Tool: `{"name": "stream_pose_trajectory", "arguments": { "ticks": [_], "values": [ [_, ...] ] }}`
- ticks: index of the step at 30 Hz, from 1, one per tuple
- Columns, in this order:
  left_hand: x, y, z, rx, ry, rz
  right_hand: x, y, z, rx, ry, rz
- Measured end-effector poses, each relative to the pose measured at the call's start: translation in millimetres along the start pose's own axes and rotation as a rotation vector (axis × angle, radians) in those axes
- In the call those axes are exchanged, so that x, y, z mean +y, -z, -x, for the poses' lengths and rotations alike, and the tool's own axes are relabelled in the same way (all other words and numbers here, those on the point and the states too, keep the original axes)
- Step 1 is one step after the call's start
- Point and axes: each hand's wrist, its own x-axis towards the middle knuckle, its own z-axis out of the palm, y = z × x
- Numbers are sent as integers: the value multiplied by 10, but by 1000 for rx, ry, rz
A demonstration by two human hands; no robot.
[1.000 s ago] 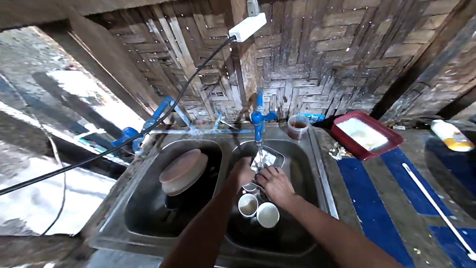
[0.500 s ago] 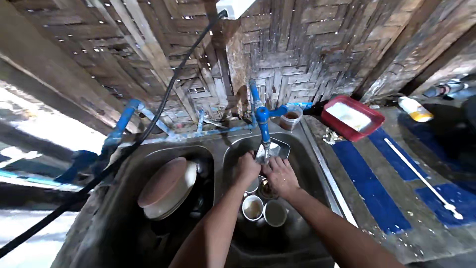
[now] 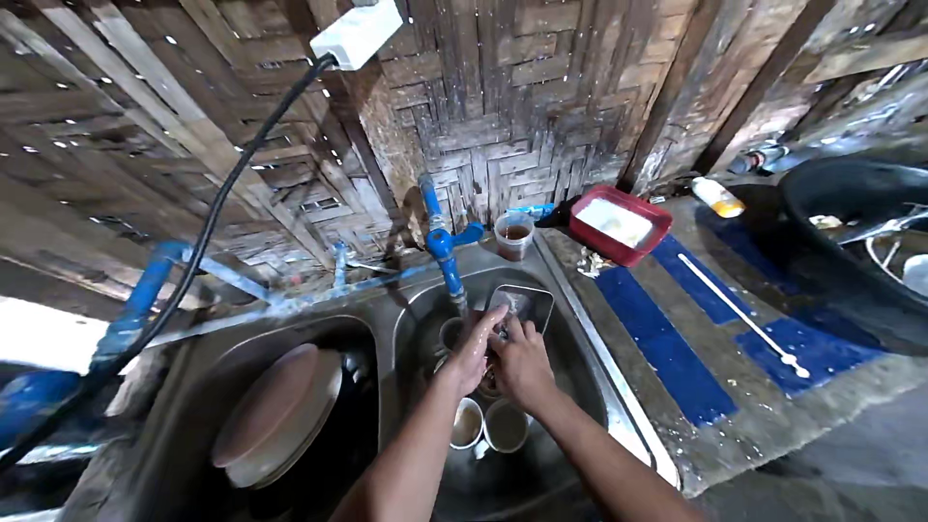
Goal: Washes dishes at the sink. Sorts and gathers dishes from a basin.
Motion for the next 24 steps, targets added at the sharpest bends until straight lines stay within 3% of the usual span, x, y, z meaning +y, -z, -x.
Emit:
{"name": "stream_pose_trajectory", "arguments": {
  "ticks": [6,12,16,20,22,24],
  "values": [
    [-87,-54,104,272,-76,-71,188,-24,-145,-87,243,-267],
    [-312,-34,239,358,-267,-96,207,-120,-173,-103,367,-455],
    [-378,24,266,382,-249,-122,96,-145,-111,-115,298,-461],
    [-366,155,296,407,-143,-224,21,-30,-62,-161,330,-224],
    [-381,209,245,462,-141,-238,49,91,82,-64,390,-183],
    [-419,260,248,495,-165,-220,180,161,263,219,406,-249]
  ]
}}
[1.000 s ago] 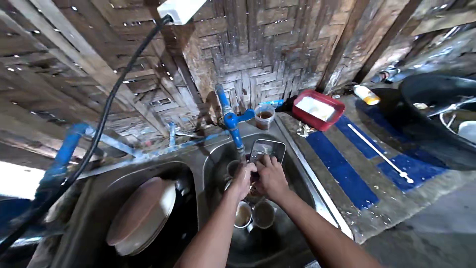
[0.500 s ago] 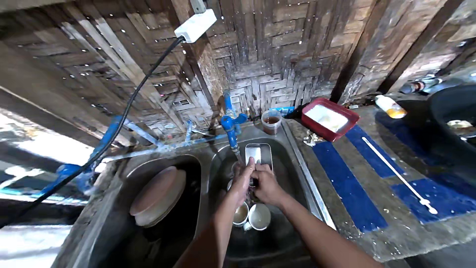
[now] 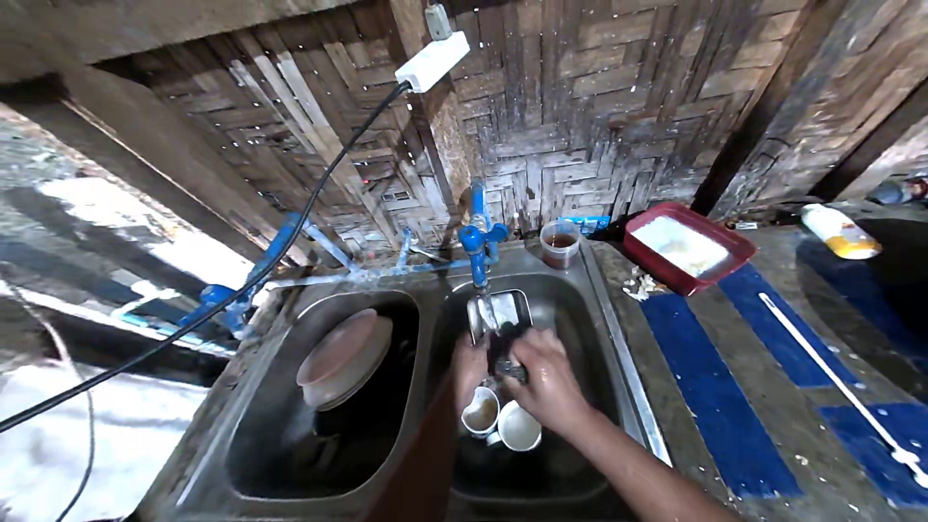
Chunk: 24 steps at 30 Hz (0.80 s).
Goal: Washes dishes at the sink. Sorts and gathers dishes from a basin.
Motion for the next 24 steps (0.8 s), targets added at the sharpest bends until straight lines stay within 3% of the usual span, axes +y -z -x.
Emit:
{"name": "stream_pose_trajectory", "arguments": {
  "ticks": [2,6,10,13,16,19,24],
  "values": [
    [-14,13,27,16,-16,39,104,125,86,191,-119,-73],
    [-11,-94,51,-3,-40,102,275,199,38,16,-513,-399],
    [-10,-257,-75,7,-45,101,429,32,-50,11,-660,-783],
    [-50,-317,-184,35,-31,-31,454,-19,-86,8,-594,-577],
    [-49,-453,-200,114,50,-158,289,-109,-62,138,-528,-308],
    [12,-604,-155,175,204,-57,118,-281,7,258,-515,-186],
    [93,-648,-68,216,282,41,43,-493,63,347,-500,-89]
  ]
}}
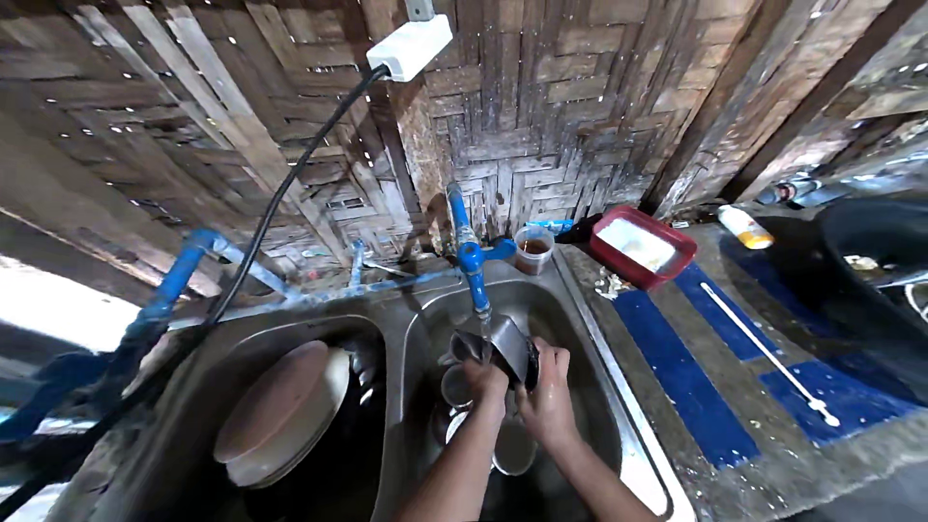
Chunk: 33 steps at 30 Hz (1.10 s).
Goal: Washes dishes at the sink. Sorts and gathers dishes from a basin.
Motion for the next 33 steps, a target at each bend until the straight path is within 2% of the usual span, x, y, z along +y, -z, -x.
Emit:
{"name": "stream_pose_trajectory", "arguments": {
  "ticks": [5,7,11,16,19,25,30,33],
  "values": [
    [-10,122,-55,-9,-76,-1,-135,-102,38,-3,62,55],
    [-56,187,-144,-43,-44,38,-267,-89,-40,-85,-1,79],
    [-265,307,-307,-95,-11,392,-503,-61,-225,-309,-83,148],
    [-264,440,-309,27,74,402,-611,-70,-247,-476,-41,188],
    [-256,450,-263,79,85,377,-581,-36,-258,-495,-1,165],
    [-297,344,-152,124,-36,294,-455,125,-350,-501,30,104],
    [-199,273,-16,167,3,197,-400,294,-305,-483,34,89],
    [-193,232,-29,183,36,224,-324,272,-311,-468,95,87]
  ]
}}
